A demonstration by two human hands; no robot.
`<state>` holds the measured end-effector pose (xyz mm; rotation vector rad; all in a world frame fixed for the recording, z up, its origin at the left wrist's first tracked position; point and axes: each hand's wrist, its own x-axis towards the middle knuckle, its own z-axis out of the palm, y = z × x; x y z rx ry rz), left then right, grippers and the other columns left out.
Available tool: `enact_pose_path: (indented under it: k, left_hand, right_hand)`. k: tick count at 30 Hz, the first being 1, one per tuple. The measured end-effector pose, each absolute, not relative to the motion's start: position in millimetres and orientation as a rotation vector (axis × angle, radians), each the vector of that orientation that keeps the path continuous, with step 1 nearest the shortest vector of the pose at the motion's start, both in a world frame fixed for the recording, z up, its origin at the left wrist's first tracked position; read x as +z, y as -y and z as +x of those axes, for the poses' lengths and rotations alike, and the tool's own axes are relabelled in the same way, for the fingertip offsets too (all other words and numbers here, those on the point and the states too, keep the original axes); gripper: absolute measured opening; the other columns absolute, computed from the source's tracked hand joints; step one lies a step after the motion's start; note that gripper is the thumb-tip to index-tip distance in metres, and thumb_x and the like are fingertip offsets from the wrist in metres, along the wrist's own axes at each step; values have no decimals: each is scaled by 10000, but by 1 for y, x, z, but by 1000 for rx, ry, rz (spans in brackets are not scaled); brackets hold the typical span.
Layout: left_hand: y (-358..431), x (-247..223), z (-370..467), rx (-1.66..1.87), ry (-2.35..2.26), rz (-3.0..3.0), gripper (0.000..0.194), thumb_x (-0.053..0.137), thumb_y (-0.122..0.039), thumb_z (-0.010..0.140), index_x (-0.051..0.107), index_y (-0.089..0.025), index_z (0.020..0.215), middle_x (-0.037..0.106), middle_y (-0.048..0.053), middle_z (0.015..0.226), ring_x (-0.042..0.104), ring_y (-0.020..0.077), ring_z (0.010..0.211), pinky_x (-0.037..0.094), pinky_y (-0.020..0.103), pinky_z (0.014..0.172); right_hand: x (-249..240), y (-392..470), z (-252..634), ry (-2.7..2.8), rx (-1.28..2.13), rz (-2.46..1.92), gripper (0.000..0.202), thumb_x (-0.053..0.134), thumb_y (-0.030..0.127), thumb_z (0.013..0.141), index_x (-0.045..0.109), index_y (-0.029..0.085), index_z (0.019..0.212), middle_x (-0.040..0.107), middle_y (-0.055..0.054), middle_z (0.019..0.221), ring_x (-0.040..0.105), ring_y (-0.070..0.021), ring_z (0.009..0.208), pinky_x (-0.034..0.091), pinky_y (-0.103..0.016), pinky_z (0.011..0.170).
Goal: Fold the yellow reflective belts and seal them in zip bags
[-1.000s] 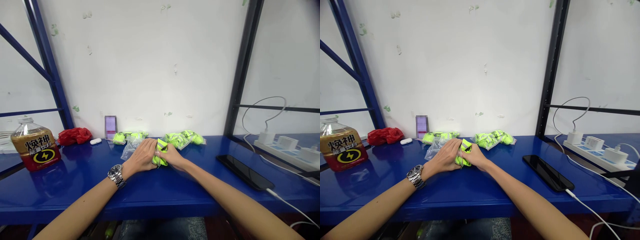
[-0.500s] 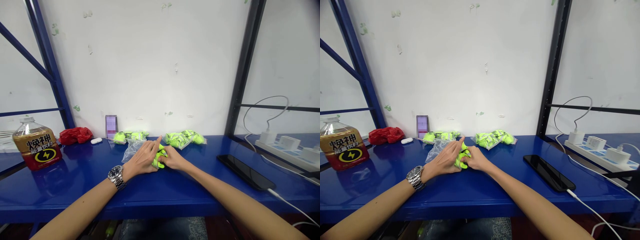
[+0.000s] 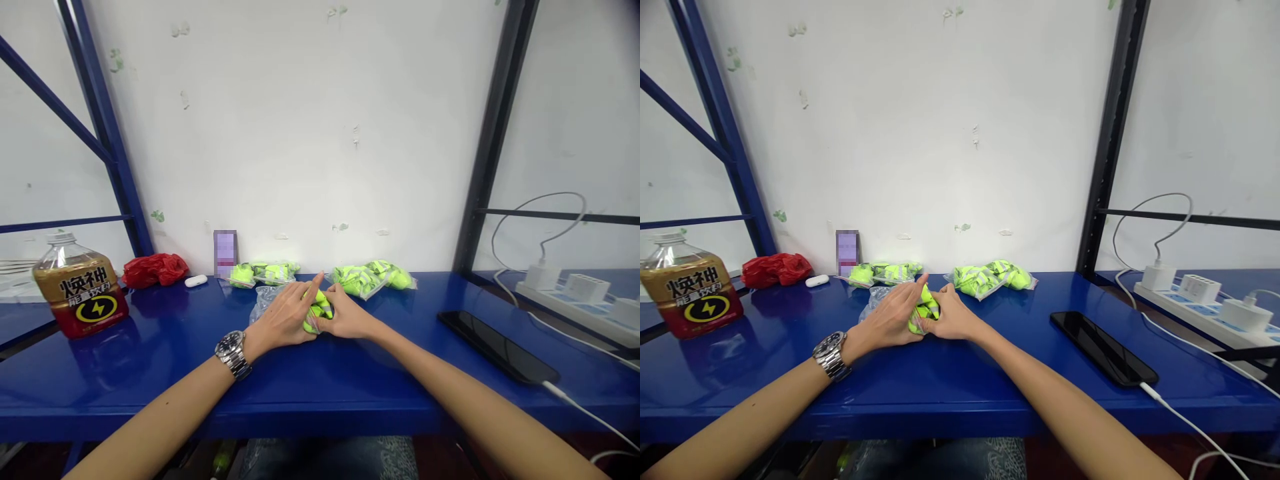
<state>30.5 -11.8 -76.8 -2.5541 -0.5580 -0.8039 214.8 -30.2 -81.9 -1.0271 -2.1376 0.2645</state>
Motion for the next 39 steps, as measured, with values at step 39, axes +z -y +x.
enact_pose_path:
  k: [39]
  left_hand:
    - [26,-72,45,-578,442,-2462,983,607,-151,684,23,-157,1476,477,168,1164,480,300,1007,441,464,854]
  right_hand:
    - [-89,30,210,1842,965,-780,194,589,298,739,489,159,649,433,31,623,351,-88,589,288,-220,517]
